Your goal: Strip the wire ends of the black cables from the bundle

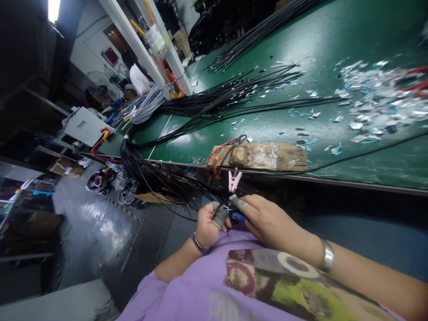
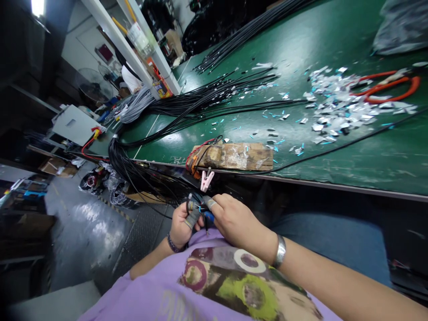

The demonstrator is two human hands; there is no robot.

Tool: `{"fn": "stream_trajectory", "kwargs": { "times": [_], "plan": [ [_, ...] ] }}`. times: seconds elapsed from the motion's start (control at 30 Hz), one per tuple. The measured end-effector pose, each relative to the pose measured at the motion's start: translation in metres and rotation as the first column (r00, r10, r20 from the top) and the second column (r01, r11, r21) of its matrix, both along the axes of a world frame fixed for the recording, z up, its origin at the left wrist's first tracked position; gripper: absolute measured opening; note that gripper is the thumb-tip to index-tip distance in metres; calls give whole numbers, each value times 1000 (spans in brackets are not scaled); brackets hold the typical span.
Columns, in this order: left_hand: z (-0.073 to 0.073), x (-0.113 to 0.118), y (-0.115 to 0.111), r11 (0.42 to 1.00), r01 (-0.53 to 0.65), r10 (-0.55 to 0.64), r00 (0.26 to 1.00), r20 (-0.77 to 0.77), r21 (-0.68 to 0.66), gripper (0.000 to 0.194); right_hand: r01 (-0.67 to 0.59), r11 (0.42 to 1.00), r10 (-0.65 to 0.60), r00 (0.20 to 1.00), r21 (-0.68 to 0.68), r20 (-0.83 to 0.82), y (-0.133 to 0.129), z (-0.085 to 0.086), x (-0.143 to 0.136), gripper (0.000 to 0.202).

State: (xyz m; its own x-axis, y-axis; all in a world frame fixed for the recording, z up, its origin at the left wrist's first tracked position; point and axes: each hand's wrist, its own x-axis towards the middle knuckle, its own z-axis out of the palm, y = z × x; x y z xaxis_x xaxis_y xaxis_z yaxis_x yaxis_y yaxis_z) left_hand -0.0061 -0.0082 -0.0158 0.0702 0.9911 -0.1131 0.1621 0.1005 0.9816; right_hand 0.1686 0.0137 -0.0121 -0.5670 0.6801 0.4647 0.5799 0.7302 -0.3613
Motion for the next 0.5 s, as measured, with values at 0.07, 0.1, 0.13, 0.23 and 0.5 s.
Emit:
{"fn": "stream_trajectory", "kwargs": {
  "times": [0.07,0.1,0.13,0.23,0.5],
  "plan": [
    [-2,-1,1,1000,-10,10,1000,24,-6,45,12,1000,-12,1000,13,-1,0,-1,1,22],
    [-3,-2,1,1000,-16,16,999,42,-11,45,21,1000,-21,1000,19,-3,0,-1,2,22],
    [-5,-2,2,1000,-20,21,998,62,-16,45,31,999,-30,1000,30,-4,1,-1,2,22],
    [-11,-5,2,999,-23,26,992,123,-23,43,51,995,-51,999,84,-5,1,0,2,24],
    [-15,-6,1,999,-24,29,984,176,-33,40,54,994,-58,998,99,40,1,4,-1,22]
  ]
}}
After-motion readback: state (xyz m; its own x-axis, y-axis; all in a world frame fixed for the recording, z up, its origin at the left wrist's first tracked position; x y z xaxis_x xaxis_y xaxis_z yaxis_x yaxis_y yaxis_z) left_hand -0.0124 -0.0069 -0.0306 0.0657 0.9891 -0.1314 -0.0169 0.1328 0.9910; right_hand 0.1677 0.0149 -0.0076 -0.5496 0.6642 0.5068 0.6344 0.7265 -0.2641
